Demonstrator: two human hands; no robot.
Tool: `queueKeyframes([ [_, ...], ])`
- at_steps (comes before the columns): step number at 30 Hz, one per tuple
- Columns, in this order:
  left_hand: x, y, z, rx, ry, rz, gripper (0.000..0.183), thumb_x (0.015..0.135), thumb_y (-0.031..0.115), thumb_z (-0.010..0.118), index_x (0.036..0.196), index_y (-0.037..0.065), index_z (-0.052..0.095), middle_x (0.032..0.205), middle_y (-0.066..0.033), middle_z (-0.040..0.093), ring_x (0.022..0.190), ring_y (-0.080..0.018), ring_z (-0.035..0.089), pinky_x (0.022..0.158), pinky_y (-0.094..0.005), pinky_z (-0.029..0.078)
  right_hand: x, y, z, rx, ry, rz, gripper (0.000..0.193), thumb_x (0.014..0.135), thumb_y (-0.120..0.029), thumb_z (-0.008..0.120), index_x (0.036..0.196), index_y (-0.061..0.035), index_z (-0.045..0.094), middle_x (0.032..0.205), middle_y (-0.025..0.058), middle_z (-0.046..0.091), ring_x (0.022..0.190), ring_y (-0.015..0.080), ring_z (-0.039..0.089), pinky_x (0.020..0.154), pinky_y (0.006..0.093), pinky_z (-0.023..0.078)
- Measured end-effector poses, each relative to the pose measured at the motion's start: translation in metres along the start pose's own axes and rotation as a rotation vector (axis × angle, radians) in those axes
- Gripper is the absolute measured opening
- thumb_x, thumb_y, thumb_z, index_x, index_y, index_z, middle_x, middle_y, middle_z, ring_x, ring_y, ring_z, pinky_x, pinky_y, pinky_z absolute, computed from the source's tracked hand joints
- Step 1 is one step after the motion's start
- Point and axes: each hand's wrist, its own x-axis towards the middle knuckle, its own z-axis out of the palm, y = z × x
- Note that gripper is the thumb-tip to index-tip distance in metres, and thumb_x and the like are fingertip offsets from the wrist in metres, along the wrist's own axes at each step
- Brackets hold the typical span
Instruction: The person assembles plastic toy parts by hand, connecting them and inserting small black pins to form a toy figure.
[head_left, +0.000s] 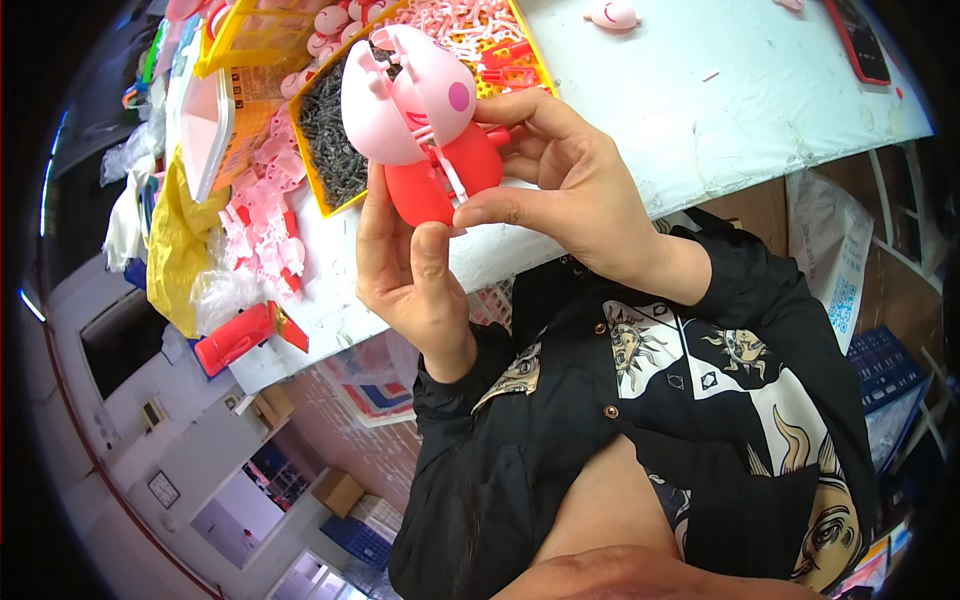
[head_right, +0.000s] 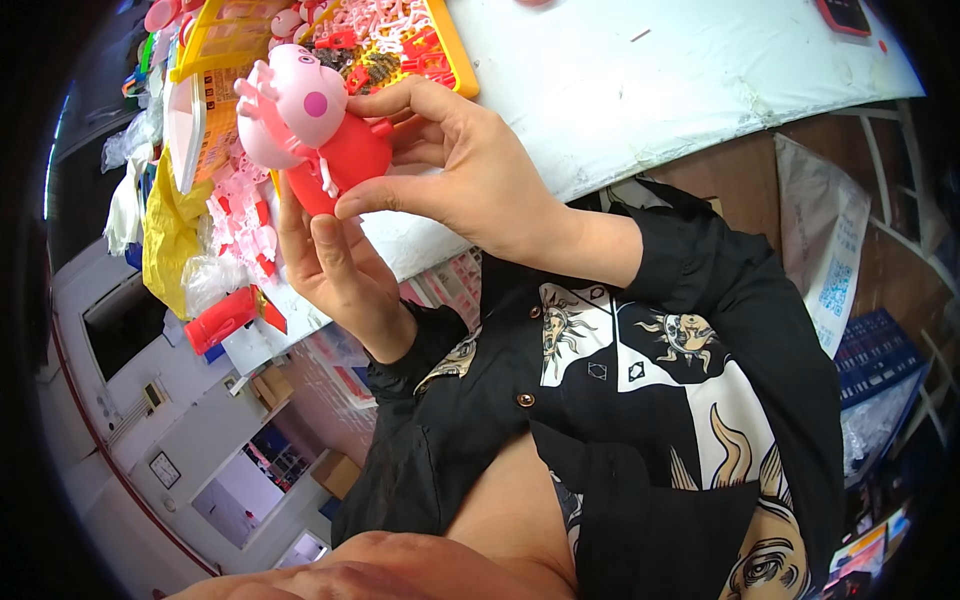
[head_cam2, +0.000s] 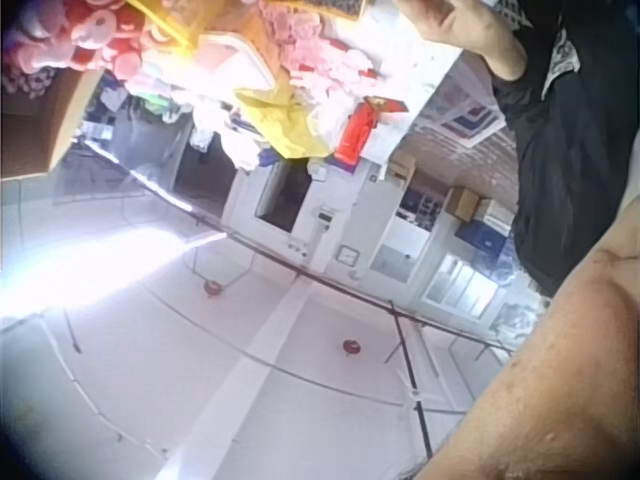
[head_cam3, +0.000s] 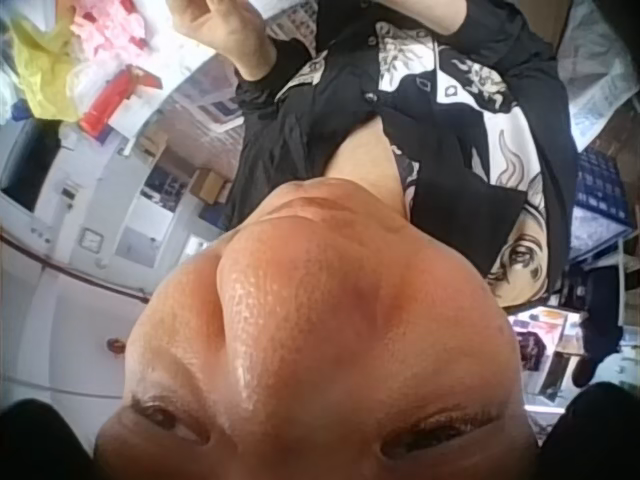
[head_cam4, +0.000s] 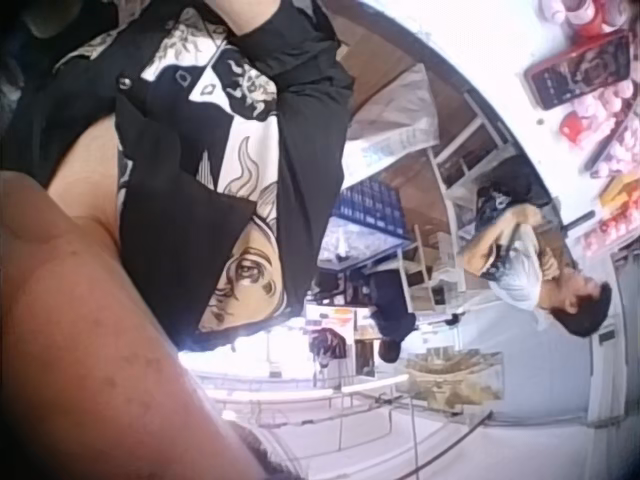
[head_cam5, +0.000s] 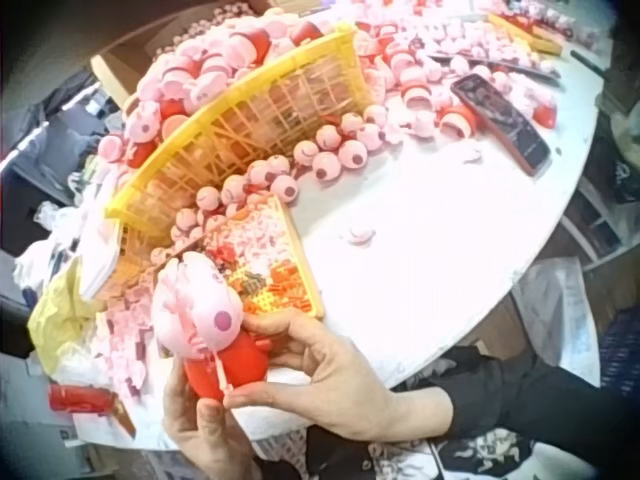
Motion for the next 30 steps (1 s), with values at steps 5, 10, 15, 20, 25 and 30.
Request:
queueKeyframes([
  [5, 0.0, 0.0, 0.001, -0.034, 0.063, 0.036, 0.049, 0.098, 0.017, 0.06, 0.137, -0.009, 0.046, 0.129, -0.0214, 0.058, 0.116, -0.0269, 0.06, 0.102, -0.0405, 0.047, -0.001, -0.002, 0.004, 0.067, -0.014, 0.009, 0.052, 0.08, 0.001, 0.078, 0.125, 0.0005, 0.05, 0.109, 0.0117, 0.066, 0.105, 0.0154, 0.065, 0.094, 0.0284, 0.053],
  [10, 0.002, 0.001, 0.002, -0.081, 0.04, 0.05, 0.047, 0.097, 0.015, 0.06, 0.136, -0.006, 0.048, 0.131, -0.0232, 0.057, 0.119, -0.0298, 0.058, 0.104, -0.044, 0.047, -0.002, -0.005, 0.003, 0.092, -0.013, 0.021, 0.053, 0.078, -0.002, 0.079, 0.124, 0.0, 0.052, 0.107, 0.0112, 0.066, 0.102, 0.0153, 0.065, 0.091, 0.0284, 0.053],
  [15, 0.004, 0.004, 0.0, -0.123, -0.012, 0.023, 0.047, 0.097, 0.015, 0.06, 0.137, -0.005, 0.047, 0.135, -0.0245, 0.053, 0.121, -0.0322, 0.057, 0.106, -0.0456, 0.046, -0.004, -0.009, 0.004, 0.03, 0.015, -0.025, 0.055, 0.076, -0.005, 0.082, 0.123, -0.0006, 0.054, 0.106, 0.0102, 0.066, 0.101, 0.0152, 0.066, 0.089, 0.0278, 0.054],
  [20, 0.007, 0.009, 0.006, -0.174, 0.046, -0.049, 0.06, 0.09, 0.017, 0.072, 0.137, -0.008, 0.046, 0.132, -0.0246, 0.056, 0.122, -0.031, 0.057, 0.103, -0.0449, 0.047, -0.003, -0.009, 0.004, -0.005, 0.034, -0.062, 0.055, 0.075, -0.005, 0.083, 0.122, -0.0007, 0.055, 0.111, 0.0102, 0.064, 0.101, 0.0163, 0.066, 0.089, 0.0282, 0.054],
  [25, 0.011, 0.004, 0.004, -0.174, -0.057, 0.034, 0.047, 0.096, 0.01, 0.061, 0.138, -0.003, 0.045, 0.135, -0.0229, 0.053, 0.124, -0.0326, 0.055, 0.109, -0.0463, 0.042, -0.002, -0.01, 0.003, 0.053, 0.041, -0.085, 0.053, 0.076, -0.004, 0.082, 0.12, -0.0006, 0.054, 0.113, 0.0105, 0.063, 0.103, 0.0169, 0.065, 0.092, 0.03, 0.054],
  [30, 0.018, 0.014, 0.005, -0.037, -0.127, 0.038, 0.049, 0.093, 0.007, 0.064, 0.137, -0.005, 0.046, 0.134, -0.0225, 0.055, 0.124, -0.0308, 0.055, 0.107, -0.0445, 0.042, 0.003, -0.021, -0.007, 0.055, -0.013, -0.027, 0.052, 0.077, -0.004, 0.082, 0.12, -0.0012, 0.052, 0.114, 0.0109, 0.062, 0.106, 0.0179, 0.064, 0.095, 0.0316, 0.053],
])
